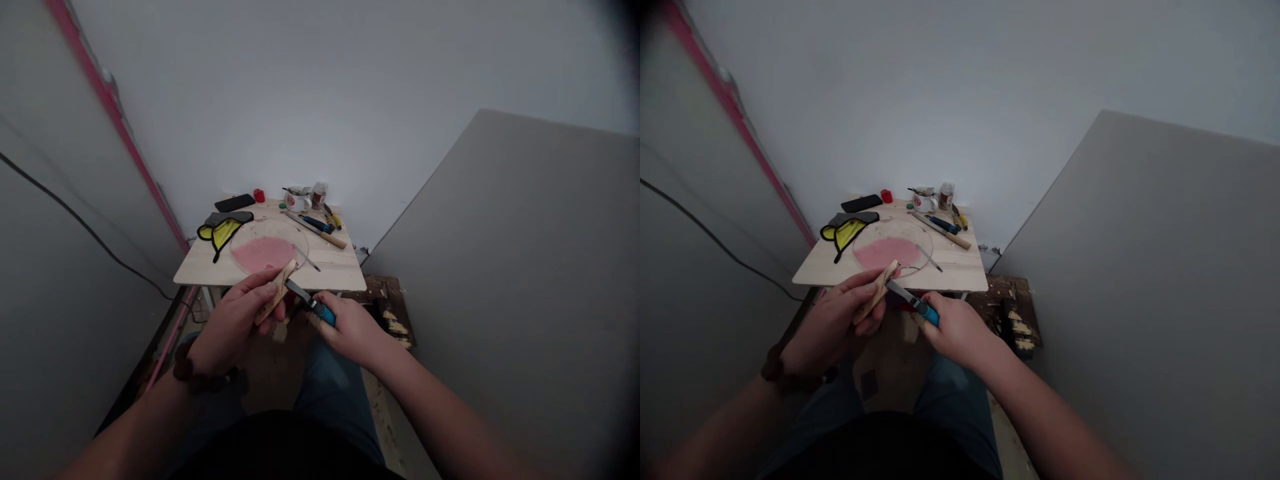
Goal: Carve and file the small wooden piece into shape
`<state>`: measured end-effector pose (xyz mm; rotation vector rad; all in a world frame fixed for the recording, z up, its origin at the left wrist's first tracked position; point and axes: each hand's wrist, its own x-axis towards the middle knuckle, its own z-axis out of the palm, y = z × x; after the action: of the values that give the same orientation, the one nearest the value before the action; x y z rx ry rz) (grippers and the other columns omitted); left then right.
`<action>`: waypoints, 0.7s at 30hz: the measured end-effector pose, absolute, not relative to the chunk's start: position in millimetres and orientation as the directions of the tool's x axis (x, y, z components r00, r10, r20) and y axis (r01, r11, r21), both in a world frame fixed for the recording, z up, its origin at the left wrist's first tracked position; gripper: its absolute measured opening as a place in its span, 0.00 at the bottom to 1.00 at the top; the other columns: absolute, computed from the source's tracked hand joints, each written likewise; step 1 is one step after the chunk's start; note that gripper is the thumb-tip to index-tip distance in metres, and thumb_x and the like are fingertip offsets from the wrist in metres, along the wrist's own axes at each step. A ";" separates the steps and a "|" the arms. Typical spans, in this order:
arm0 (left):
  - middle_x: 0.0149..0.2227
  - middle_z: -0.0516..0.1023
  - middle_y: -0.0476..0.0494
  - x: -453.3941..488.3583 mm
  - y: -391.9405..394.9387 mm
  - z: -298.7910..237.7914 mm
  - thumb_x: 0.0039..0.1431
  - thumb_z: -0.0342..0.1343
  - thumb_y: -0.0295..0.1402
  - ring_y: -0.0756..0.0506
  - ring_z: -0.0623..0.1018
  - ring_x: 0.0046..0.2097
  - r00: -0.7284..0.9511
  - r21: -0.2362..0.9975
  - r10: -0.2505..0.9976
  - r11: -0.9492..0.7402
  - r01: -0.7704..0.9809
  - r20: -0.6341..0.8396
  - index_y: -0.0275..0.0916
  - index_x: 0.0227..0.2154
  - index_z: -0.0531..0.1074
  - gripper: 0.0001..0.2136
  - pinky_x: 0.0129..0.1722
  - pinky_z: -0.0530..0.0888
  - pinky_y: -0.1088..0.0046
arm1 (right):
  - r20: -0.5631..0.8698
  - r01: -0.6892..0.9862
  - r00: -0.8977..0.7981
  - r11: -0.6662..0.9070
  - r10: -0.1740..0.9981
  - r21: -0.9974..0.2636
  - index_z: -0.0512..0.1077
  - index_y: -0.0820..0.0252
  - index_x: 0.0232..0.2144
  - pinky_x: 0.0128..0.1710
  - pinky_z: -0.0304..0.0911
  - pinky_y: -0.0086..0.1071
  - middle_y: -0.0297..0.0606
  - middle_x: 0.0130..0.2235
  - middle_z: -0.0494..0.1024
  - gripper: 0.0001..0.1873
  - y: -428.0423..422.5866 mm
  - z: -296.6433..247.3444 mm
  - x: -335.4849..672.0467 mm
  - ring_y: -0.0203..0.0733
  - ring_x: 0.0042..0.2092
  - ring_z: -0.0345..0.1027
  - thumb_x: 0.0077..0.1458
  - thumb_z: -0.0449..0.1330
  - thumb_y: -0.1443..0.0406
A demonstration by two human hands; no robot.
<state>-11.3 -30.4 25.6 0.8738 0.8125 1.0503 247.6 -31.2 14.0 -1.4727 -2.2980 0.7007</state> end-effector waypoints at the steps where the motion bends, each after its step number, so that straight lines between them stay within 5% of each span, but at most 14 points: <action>1: 0.29 0.80 0.48 -11.6 -30.0 25.2 0.73 0.68 0.41 0.54 0.65 0.22 0.317 0.871 0.937 0.273 -0.408 -0.146 0.35 0.66 0.79 0.24 0.23 0.61 0.78 | 0.011 0.725 -0.428 0.351 0.904 -0.592 0.78 0.54 0.49 0.42 0.61 0.36 0.41 0.44 0.88 0.11 -31.8 14.7 247.3 0.49 0.43 0.81 0.78 0.63 0.55; 8: 0.26 0.74 0.54 -20.8 -31.2 30.5 0.76 0.63 0.35 0.56 0.56 0.19 0.481 0.748 0.868 0.401 -0.528 -0.126 0.37 0.62 0.80 0.16 0.21 0.60 0.81 | -0.043 0.550 -0.576 0.348 0.816 -0.760 0.78 0.54 0.41 0.40 0.65 0.34 0.34 0.36 0.82 0.15 -32.5 13.8 248.9 0.43 0.36 0.74 0.78 0.62 0.52; 12: 0.25 0.73 0.55 -24.0 -31.6 35.2 0.76 0.63 0.35 0.56 0.56 0.20 0.488 0.750 0.866 0.392 -0.532 -0.106 0.37 0.60 0.80 0.14 0.22 0.60 0.81 | -0.005 0.595 -0.573 0.412 0.820 -0.690 0.78 0.55 0.38 0.43 0.67 0.36 0.38 0.39 0.84 0.15 -30.5 12.1 250.2 0.45 0.40 0.76 0.76 0.64 0.53; 21: 0.28 0.81 0.47 -17.7 -31.6 27.7 0.72 0.69 0.41 0.53 0.67 0.22 0.314 0.892 0.939 0.257 -0.373 -0.139 0.35 0.65 0.79 0.24 0.23 0.64 0.79 | -0.042 0.718 -0.482 0.367 0.875 -0.591 0.84 0.52 0.55 0.47 0.70 0.37 0.43 0.48 0.89 0.13 -36.1 30.0 247.9 0.50 0.46 0.83 0.79 0.62 0.56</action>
<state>-17.7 -31.6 27.7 0.8787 0.7945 1.0298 247.9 -36.1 30.0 -1.4118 -2.3516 0.8029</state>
